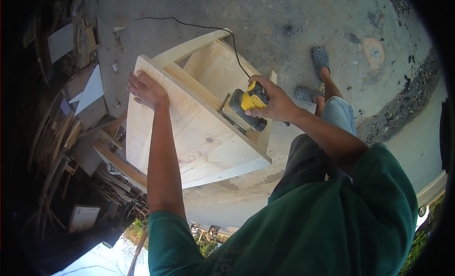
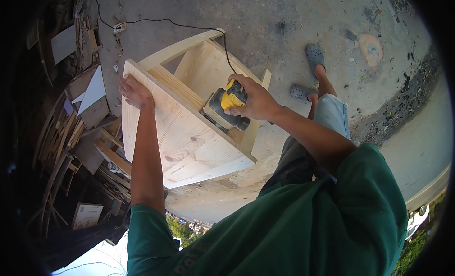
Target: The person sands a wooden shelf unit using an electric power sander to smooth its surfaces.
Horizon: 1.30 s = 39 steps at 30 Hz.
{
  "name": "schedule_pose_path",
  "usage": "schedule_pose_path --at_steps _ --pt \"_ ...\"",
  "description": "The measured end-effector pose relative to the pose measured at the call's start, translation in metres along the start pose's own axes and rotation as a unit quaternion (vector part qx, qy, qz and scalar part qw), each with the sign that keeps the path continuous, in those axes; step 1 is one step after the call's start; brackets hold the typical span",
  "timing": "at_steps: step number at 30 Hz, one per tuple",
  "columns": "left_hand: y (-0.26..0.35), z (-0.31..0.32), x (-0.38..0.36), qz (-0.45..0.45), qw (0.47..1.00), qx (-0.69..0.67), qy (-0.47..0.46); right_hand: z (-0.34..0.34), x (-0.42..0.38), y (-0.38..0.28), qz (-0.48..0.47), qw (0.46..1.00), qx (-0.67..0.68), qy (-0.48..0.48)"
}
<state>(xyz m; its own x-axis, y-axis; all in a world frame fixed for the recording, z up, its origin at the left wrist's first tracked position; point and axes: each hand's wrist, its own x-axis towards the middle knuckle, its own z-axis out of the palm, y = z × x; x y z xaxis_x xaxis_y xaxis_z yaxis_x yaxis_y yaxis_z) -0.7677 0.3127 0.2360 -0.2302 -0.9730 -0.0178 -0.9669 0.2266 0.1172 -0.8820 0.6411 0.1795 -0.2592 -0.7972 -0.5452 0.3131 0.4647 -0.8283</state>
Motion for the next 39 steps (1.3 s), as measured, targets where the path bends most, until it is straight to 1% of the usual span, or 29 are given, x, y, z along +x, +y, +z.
schedule_pose_path --at_steps 2,6,8,10,14,15,18,20,22,24,25,27,30,31,34,35,38,39 --pt "-0.001 0.001 0.001 0.001 1.000 -0.001 -0.002 0.003 0.048 -0.027 -0.007 0.999 -0.048 0.010" --pt "0.000 0.001 0.000 0.003 1.000 -0.001 0.007 0.014 0.142 -0.072 -0.023 0.995 -0.091 0.043" --pt "0.001 -0.001 0.001 0.005 1.000 0.000 -0.005 0.018 0.187 -0.092 -0.059 0.992 -0.098 0.056" --pt "0.003 -0.003 0.001 0.010 1.000 -0.003 -0.005 0.021 0.228 -0.111 -0.063 0.992 -0.089 0.057" --pt "0.002 0.000 0.001 0.011 1.000 -0.003 0.000 0.017 0.269 -0.128 -0.044 0.995 -0.085 0.042" --pt "0.002 -0.001 0.001 0.012 1.000 0.001 -0.004 0.018 0.273 -0.119 -0.053 0.994 -0.077 0.051" --pt "0.005 -0.003 0.000 0.010 1.000 0.006 -0.011 0.010 0.230 -0.102 -0.016 0.996 -0.077 0.041" --pt "0.005 -0.003 0.001 0.008 1.000 0.006 -0.016 0.007 0.186 -0.077 0.025 0.999 -0.047 0.012" --pt "0.003 -0.004 0.001 0.011 1.000 0.007 -0.018 0.002 0.133 -0.066 0.079 0.997 -0.024 -0.006" --pt "0.005 -0.002 0.002 0.012 1.000 0.005 -0.018 0.007 0.105 -0.018 0.007 1.000 -0.003 0.015" --pt "0.003 -0.003 0.002 0.010 1.000 0.007 -0.020 0.003 0.099 -0.021 0.075 0.996 0.036 -0.010" --pt "0.001 -0.003 0.002 0.007 1.000 0.005 -0.020 -0.007 0.098 -0.030 0.205 0.971 0.111 -0.057" --pt "0.001 -0.003 0.002 0.006 1.000 -0.002 -0.016 0.001 0.143 -0.022 0.232 0.958 0.162 -0.047" --pt "0.001 -0.003 0.002 0.007 1.000 -0.004 -0.015 0.008 0.162 -0.009 0.207 0.960 0.182 -0.055" --pt "-0.002 -0.002 0.001 0.009 1.000 -0.004 -0.009 0.005 0.218 -0.009 0.227 0.913 0.270 -0.204" --pt "-0.002 -0.002 0.001 0.012 1.000 -0.004 -0.008 0.008 0.230 -0.006 0.217 0.901 0.293 -0.236" --pt "-0.002 -0.001 0.001 0.007 1.000 -0.004 -0.005 0.009 0.246 -0.001 0.236 0.865 0.311 -0.314" --pt "-0.002 -0.001 0.002 0.005 1.000 -0.007 -0.004 0.011 0.255 0.011 0.240 0.844 0.323 -0.355"
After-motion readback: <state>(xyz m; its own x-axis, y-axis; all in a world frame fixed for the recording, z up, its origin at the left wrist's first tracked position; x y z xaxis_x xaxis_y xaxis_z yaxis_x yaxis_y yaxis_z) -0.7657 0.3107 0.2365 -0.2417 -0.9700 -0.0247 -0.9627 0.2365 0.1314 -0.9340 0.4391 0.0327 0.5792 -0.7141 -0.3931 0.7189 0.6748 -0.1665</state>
